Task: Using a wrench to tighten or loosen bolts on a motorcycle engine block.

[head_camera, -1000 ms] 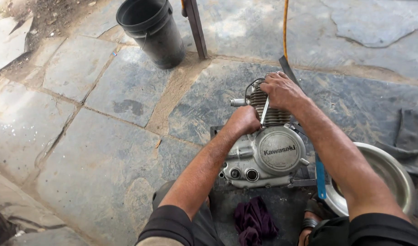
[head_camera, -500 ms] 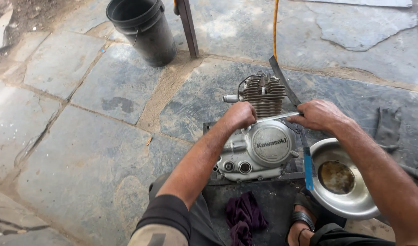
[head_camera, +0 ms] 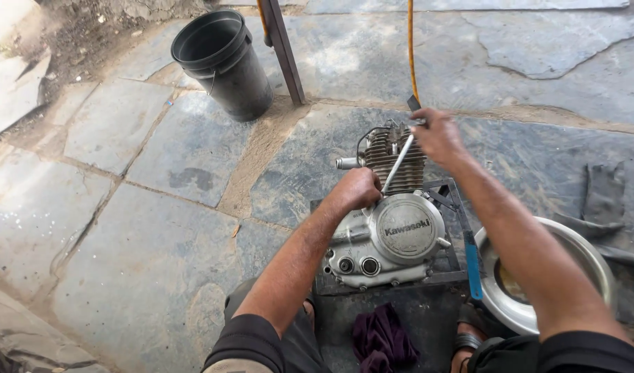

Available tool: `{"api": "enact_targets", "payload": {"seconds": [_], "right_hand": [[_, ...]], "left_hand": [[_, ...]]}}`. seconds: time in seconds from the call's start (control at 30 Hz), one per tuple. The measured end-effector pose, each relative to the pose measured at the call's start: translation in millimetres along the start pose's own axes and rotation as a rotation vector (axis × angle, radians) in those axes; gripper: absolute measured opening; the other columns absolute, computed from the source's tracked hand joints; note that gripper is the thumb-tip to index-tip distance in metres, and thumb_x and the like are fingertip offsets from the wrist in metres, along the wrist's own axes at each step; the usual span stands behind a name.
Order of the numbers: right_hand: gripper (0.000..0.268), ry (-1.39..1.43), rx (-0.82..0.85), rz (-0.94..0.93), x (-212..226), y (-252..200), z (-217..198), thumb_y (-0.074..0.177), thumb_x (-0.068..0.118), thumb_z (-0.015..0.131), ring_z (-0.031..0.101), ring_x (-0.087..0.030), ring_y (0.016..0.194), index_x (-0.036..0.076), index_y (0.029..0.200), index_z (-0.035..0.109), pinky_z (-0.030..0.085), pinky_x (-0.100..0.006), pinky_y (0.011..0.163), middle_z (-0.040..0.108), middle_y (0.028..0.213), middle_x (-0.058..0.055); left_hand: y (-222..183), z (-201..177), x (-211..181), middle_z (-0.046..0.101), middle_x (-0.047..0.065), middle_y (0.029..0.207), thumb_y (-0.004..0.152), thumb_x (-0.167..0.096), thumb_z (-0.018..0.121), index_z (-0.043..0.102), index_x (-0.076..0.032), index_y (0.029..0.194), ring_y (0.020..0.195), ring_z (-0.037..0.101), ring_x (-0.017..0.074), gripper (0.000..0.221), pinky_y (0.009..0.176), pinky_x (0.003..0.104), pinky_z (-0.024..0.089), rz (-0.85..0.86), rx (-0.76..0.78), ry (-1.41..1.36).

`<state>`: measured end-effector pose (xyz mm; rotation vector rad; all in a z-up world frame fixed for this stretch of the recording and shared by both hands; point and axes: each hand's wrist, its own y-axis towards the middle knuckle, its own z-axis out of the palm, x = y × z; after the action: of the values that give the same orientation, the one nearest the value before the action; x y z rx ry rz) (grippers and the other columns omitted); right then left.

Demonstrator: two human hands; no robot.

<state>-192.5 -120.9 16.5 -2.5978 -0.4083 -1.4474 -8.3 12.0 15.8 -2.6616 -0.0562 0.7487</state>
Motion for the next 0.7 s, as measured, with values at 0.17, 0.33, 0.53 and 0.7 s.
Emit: {"api": "enact_targets", "payload": {"seconds": [0.17,0.33,0.53,0.7], "right_hand": [[0.046,-0.127,0.064,-0.086,27.9,19.0,51.4,0.099,0.015,0.064,0.065,-0.018,0.091,0.012,0.144,0.054,0.061,-0.033,0.072,0.064,0.121,-0.018],[0.03,-0.261,-0.003,-0.309,15.8,41.4,81.1,0.098,0.026,0.07,0.069,-0.023,0.091,0.007,0.122,0.068,0.058,-0.042,0.081,0.073,0.104,-0.016],[0.026,-0.876,-0.191,-0.37,-16.3,18.9,22.0,0.105,0.027,0.062,0.054,-0.014,0.045,0.006,0.089,0.067,0.053,-0.035,0.038,0.06,0.059,-0.005],[0.042,-0.829,-0.086,-0.229,-37.6,-35.6,-21.1,0.106,0.033,0.058,0.052,-0.018,0.042,0.009,0.075,0.073,0.052,-0.043,0.046,0.061,0.053,-0.005]], "left_hand": [[10.5,5.8,7.5,0.077,0.01,0.085,0.087,-0.016,0.071,0.078,-0.007,0.098,0.075,0.074,0.0188,0.016,0.076,0.038,0.062,-0.072,-0.005,-0.001],[11.8,6.7,8.9,0.075,0.011,0.084,0.09,-0.019,0.07,0.076,-0.005,0.093,0.074,0.073,0.0187,0.016,0.075,0.037,0.061,-0.087,-0.02,-0.021],[5.4,7.0,6.6,0.077,0.012,0.09,0.092,-0.017,0.067,0.076,-0.006,0.1,0.077,0.075,0.0188,0.016,0.076,0.038,0.062,-0.1,-0.018,-0.126],[-1.7,-1.6,0.1,0.078,0.01,0.092,0.09,-0.015,0.069,0.08,-0.009,0.101,0.08,0.074,0.0179,0.017,0.078,0.037,0.061,-0.057,-0.024,-0.104]]}}
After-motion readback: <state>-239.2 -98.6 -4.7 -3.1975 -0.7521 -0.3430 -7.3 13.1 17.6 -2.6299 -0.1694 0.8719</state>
